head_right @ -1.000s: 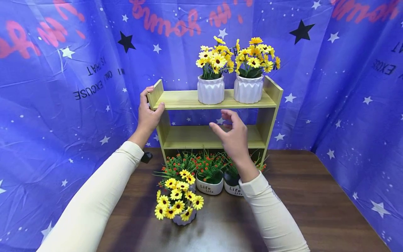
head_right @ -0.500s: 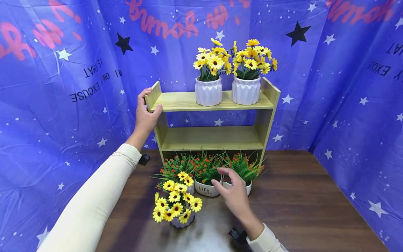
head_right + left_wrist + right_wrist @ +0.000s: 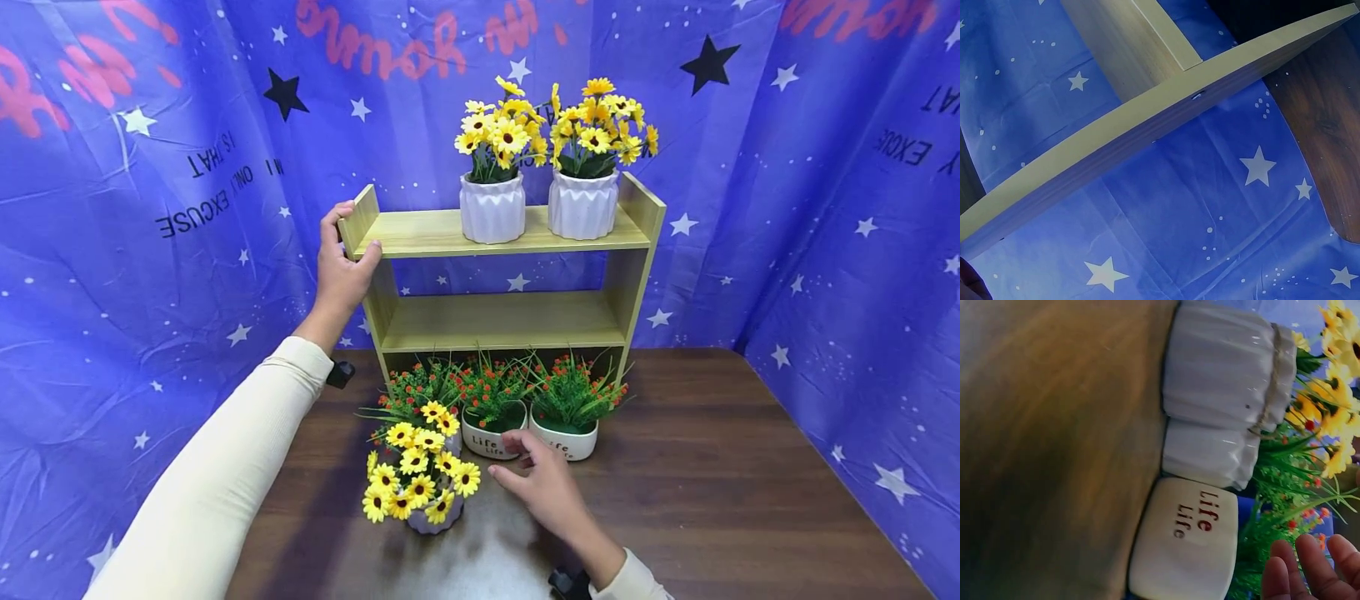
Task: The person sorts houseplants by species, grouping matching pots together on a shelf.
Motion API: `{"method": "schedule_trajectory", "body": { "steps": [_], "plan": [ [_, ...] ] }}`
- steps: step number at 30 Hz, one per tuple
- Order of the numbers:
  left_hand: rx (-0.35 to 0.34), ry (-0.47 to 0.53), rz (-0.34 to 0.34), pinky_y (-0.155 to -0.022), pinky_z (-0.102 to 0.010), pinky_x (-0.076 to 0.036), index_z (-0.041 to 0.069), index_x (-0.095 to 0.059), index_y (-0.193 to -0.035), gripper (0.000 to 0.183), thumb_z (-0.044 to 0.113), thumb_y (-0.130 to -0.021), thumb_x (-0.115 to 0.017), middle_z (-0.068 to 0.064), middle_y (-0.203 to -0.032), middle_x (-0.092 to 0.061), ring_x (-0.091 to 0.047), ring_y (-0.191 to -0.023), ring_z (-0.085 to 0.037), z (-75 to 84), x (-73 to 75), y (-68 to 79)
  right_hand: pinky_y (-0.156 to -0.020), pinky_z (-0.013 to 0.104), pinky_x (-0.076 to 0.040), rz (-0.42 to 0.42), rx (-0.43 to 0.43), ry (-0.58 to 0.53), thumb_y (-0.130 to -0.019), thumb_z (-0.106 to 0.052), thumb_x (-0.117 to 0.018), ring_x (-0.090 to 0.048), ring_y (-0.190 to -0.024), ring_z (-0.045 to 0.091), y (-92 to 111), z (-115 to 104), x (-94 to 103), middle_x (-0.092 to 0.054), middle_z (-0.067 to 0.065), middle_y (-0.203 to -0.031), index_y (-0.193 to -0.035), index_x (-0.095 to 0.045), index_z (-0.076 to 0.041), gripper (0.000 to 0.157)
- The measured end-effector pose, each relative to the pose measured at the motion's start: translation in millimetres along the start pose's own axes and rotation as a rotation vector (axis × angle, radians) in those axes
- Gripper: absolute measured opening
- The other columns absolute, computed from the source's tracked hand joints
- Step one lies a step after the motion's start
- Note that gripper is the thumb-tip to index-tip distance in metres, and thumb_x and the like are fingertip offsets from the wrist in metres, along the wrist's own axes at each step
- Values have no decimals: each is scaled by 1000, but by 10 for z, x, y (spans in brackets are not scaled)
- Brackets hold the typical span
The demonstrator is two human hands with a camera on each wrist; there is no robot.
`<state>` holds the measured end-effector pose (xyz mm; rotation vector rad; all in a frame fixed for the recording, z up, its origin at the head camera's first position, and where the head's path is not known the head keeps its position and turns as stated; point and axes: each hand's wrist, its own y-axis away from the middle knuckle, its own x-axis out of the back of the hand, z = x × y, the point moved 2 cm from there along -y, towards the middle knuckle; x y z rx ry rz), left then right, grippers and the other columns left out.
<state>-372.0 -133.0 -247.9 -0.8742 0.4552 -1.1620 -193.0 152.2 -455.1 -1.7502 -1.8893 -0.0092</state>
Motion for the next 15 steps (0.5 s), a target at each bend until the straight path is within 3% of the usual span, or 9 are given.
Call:
{"method": "schedule_trajectory", "body": {
  "steps": [8,15],
  "plan": [
    [-14,33,-7,-106,-27,-34,3,-45,-130,52,2,-82,-66,-4,-146,-47,-44,-130,-13,1,-7,-9,-82,42,-55,-31,-7,18,-79,-12,-82,-65,-97,25,49,-14,-78,-69,7,-105,-109,-67,-5,34],
    [-7,17,-3,-105,-27,-34,3,-45,-131,52,2,-83,-66,-3,-147,-47,-44,-130,-12,-3,5,-20,-82,35,-55,-179,14,58,-81,-17,-80,-66,-97,20,66,60,-234,-68,-1,-108,-113,-65,-13,35]
  ]
}}
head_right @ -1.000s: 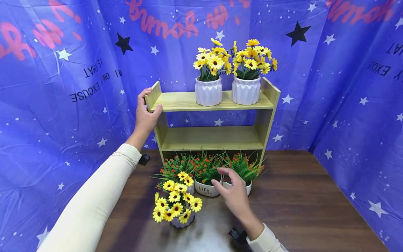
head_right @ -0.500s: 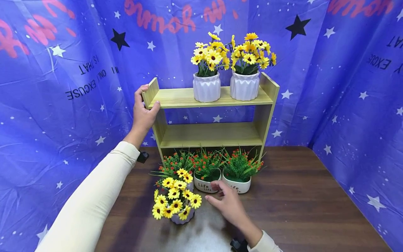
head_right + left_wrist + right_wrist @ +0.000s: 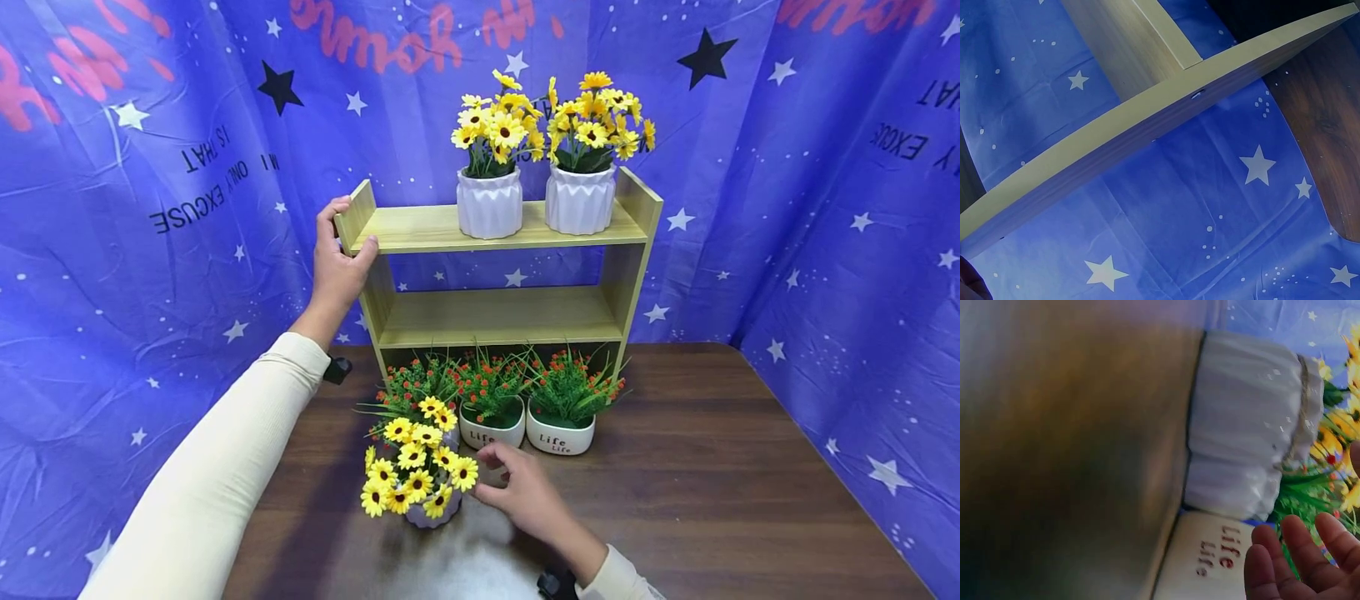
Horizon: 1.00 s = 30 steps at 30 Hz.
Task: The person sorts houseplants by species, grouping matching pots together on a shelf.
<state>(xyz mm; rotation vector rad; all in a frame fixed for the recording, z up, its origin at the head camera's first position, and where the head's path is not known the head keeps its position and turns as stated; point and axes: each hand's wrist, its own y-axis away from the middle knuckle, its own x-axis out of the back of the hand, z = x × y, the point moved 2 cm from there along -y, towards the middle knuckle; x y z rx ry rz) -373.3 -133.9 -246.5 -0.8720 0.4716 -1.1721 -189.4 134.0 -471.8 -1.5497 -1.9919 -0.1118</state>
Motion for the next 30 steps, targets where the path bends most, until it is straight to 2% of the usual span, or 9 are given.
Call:
{"method": "schedule_trajectory", "body": {
  "steps": [6,11,16,23,30],
  "plan": [
    [27,9,-8,-103,-28,-37,6,-45,-133,54,3,-83,-67,-1,-147,-46,-46,-129,-15,-2,1,-1,-80,34,-55,-73,-36,-55,-82,-25,-81,-68,-92,17,10,48,-156,-68,3,-111,-119,-62,-13,43],
    [38,28,-14,-102,-31,-38,7,-45,-134,56,2,-83,-68,-5,-149,-44,-47,-128,-21,-5,-6,2,-89,36,-52,-124,-21,-48,-81,-31,-81,-65,-102,16,62,0,-256,-69,-2,-112,-120,-65,-13,45],
    [27,5,-5,-104,-29,-35,7,-45,-133,55,4,-83,-68,-2,-148,-46,-45,-129,-16,-12,9,-5,-94,39,-47,-116,-13,21,-79,-37,-82,-61,-107,15,93,-52,-320,-68,-5,-115,-122,-65,-12,52],
    [17,-6,-5,-105,-28,-33,4,-46,-132,52,4,-84,-66,0,-146,-47,-44,-130,-16,-30,4,4,-100,44,-44,-125,-31,28,-78,-33,-82,-57,-116,22,93,-94,-385,-63,5,-126,-130,-57,-7,64],
    [20,-13,-5,-106,-28,-32,4,-45,-132,53,4,-83,-66,0,-147,-47,-43,-130,-12,-17,-4,-14,-101,50,-42,-143,-77,13,-77,-36,-82,-56,-119,27,80,-106,-435,-61,9,-129,-134,-54,-6,70]
  ]
}}
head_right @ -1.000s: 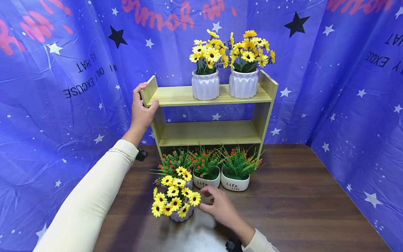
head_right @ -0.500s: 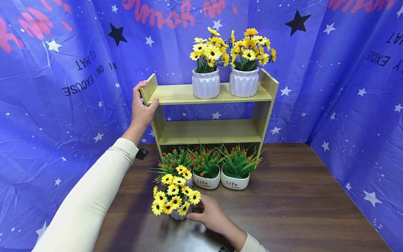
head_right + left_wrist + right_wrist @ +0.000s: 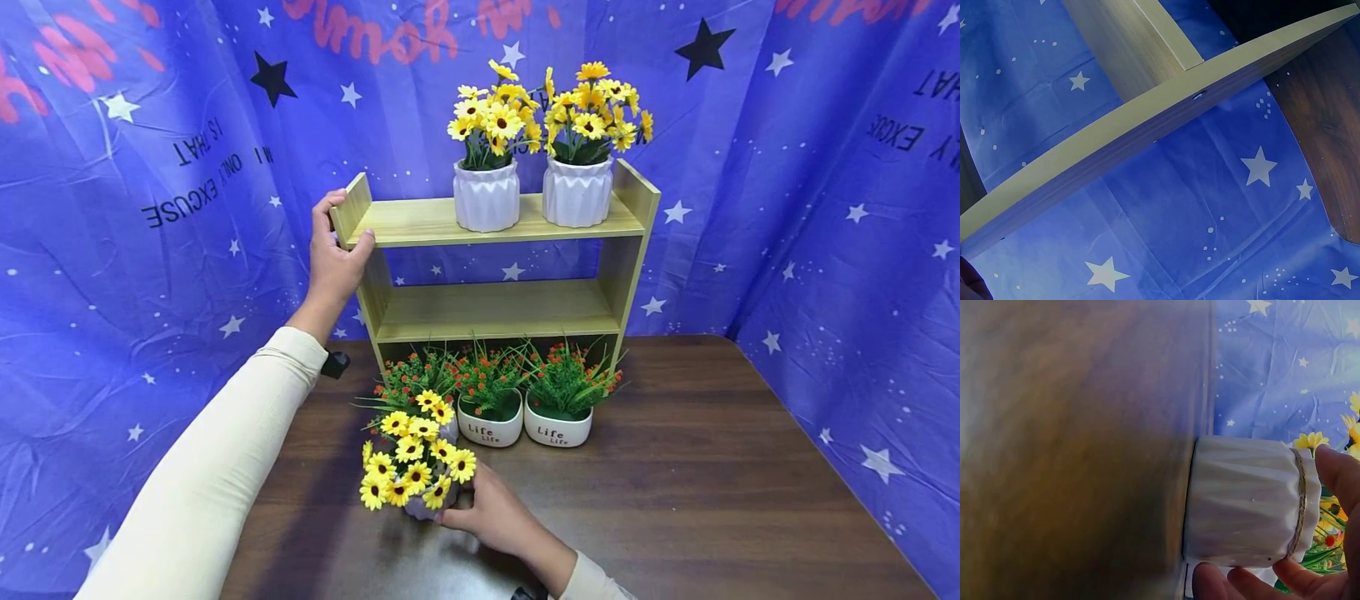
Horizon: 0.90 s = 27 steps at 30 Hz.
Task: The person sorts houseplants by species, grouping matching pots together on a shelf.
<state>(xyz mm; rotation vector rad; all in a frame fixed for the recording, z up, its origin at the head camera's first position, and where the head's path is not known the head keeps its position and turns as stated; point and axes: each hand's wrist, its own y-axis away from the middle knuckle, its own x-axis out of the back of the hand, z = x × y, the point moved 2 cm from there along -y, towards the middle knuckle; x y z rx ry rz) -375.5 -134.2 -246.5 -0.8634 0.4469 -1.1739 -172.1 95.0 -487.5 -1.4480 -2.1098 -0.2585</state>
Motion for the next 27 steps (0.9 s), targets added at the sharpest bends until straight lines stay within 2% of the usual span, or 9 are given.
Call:
{"method": "schedule_trajectory", "body": {
  "steps": [3,7,11,17,19,24,27],
  "plan": [
    [6,-13,-6,-105,-29,-32,4,-45,-133,53,5,-84,-66,2,-148,-46,-43,-130,-12,11,3,-4,-100,50,-42,-12,-7,-16,-77,-36,-82,-56,-118,28,-22,10,-10,-62,9,-129,-135,-53,-5,72],
    [10,-25,-9,-105,-29,-32,5,-45,-133,53,7,-84,-66,2,-148,-46,-44,-129,-12,26,3,2,-97,47,-46,-22,6,-68,-77,-28,-82,-59,-113,24,-67,49,-7,-64,9,-125,-132,-53,-2,67],
    [-1,-12,-1,-105,-29,-31,4,-45,-132,53,5,-84,-66,0,-147,-47,-43,-130,-14,32,2,8,-98,43,-46,-48,57,-110,-77,-21,-81,-59,-111,20,-161,85,14,-64,6,-124,-131,-55,-5,62],
    [7,11,3,-105,-28,-33,3,-46,-132,54,2,-83,-67,-4,-148,-46,-44,-131,-20,41,2,10,-98,35,-46,-108,142,-88,-78,-17,-82,-60,-111,19,-298,139,29,-64,4,-123,-130,-54,-8,60],
    [13,25,5,-105,-29,-33,1,-45,-132,54,0,-83,-66,-8,-148,-45,-44,-131,-25,80,6,21,-98,34,-46,-125,152,-88,-78,-15,-82,-60,-111,17,-320,152,30,-64,3,-123,-129,-54,-8,59],
    [23,48,0,-106,-30,-34,-5,-43,-130,52,-5,-83,-63,-17,-148,-44,-42,-131,-33,335,40,79,-102,38,-43,-125,161,-91,-74,-10,-83,-58,-115,19,-323,166,36,-61,2,-126,-131,-53,-11,64],
    [22,42,-6,-106,-31,-34,-6,-43,-130,50,-5,-83,-62,-19,-148,-44,-42,-131,-32,434,64,105,-103,44,-41,-119,139,-19,-74,-22,-85,-55,-119,22,-287,167,41,-58,3,-131,-136,-51,-13,71]
  ]
}}
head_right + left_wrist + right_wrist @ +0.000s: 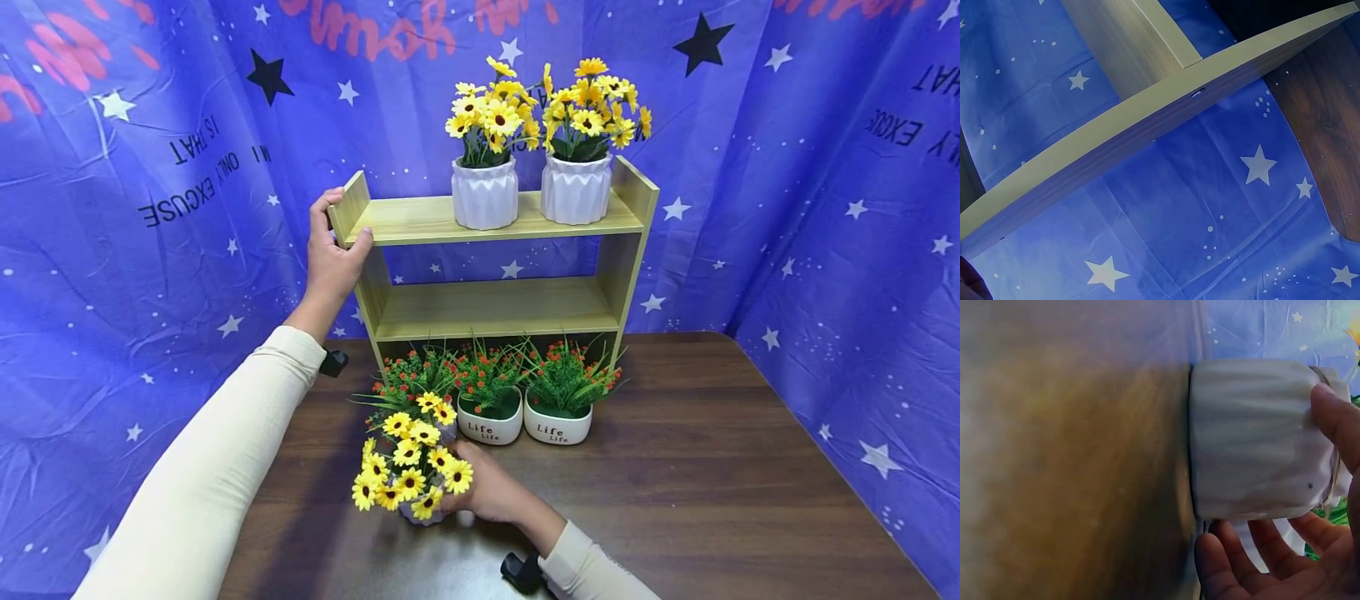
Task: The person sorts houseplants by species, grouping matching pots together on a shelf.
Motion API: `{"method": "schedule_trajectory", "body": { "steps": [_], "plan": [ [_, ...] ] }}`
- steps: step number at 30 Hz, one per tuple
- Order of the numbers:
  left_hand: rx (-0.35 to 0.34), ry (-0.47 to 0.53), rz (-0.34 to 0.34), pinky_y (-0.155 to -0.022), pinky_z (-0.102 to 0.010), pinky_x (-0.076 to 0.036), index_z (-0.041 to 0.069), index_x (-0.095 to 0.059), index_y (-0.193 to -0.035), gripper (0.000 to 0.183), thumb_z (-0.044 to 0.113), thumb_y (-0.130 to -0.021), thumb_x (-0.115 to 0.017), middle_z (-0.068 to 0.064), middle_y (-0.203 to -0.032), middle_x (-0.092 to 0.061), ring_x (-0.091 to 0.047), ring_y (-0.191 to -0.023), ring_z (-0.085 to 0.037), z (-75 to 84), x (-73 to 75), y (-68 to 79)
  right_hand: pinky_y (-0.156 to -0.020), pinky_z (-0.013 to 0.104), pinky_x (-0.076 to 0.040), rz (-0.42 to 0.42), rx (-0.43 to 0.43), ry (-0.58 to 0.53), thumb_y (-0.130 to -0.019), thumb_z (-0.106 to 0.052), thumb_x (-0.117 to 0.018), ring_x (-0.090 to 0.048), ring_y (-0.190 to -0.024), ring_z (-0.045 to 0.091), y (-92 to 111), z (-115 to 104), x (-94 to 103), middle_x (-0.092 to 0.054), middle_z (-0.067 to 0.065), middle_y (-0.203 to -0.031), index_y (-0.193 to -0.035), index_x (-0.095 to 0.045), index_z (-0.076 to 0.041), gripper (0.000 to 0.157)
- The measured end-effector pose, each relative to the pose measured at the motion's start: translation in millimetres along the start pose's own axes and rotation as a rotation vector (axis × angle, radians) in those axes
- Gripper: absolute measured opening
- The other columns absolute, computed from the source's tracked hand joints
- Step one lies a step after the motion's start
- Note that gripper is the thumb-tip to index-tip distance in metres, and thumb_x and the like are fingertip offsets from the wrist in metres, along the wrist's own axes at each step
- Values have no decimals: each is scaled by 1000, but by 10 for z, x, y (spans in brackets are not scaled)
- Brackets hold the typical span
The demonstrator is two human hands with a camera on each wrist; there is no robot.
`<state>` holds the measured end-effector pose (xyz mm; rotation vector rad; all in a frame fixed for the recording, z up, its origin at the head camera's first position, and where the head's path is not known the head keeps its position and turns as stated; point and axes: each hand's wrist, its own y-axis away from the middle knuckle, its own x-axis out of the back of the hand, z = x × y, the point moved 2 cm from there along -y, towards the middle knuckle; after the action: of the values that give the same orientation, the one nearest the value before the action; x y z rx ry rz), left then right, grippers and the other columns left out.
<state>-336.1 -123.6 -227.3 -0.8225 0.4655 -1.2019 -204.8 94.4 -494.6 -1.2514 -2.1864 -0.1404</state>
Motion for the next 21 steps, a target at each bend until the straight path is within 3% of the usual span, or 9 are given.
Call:
{"method": "schedule_trajectory", "body": {
  "steps": [5,11,14,17,21],
  "plan": [
    [-9,6,2,-105,-32,-35,-5,-43,-129,50,-5,-83,-62,-19,-148,-44,-43,-130,-29,12,-13,11,-103,48,-41,-16,-30,127,-70,-43,-87,-52,-120,26,66,-19,-22,-53,5,-130,-142,-47,-9,89],
    [-3,-9,1,-105,-31,-35,-5,-43,-129,50,-4,-83,-62,-18,-148,-44,-43,-130,-27,10,-7,3,-109,50,-35,-66,-25,-11,-70,-35,-88,-45,-132,28,28,-30,-114,-45,7,-148,-151,-36,-10,99],
    [6,-8,-4,-105,-32,-35,-5,-44,-130,50,-4,-83,-63,-18,-148,-44,-43,-130,-27,9,-9,14,-106,40,-39,-83,9,-75,-70,-30,-89,-52,-124,17,-15,-12,-157,-51,-4,-142,-150,-39,-18,95],
    [3,-3,-5,-105,-33,-35,-6,-43,-130,51,-5,-83,-62,-20,-148,-43,-43,-131,-27,12,-12,19,-103,37,-42,-71,8,-97,-68,-29,-90,-56,-117,13,-19,-2,-163,-57,-6,-135,-146,-43,-19,92],
    [6,-5,-8,-105,-33,-36,-5,-43,-130,51,-4,-83,-62,-19,-148,-43,-42,-130,-27,18,-18,7,-106,46,-38,-11,-67,-113,-67,-32,-90,-53,-124,24,8,-1,-149,-54,6,-141,-148,-41,-9,97]
  ]
}}
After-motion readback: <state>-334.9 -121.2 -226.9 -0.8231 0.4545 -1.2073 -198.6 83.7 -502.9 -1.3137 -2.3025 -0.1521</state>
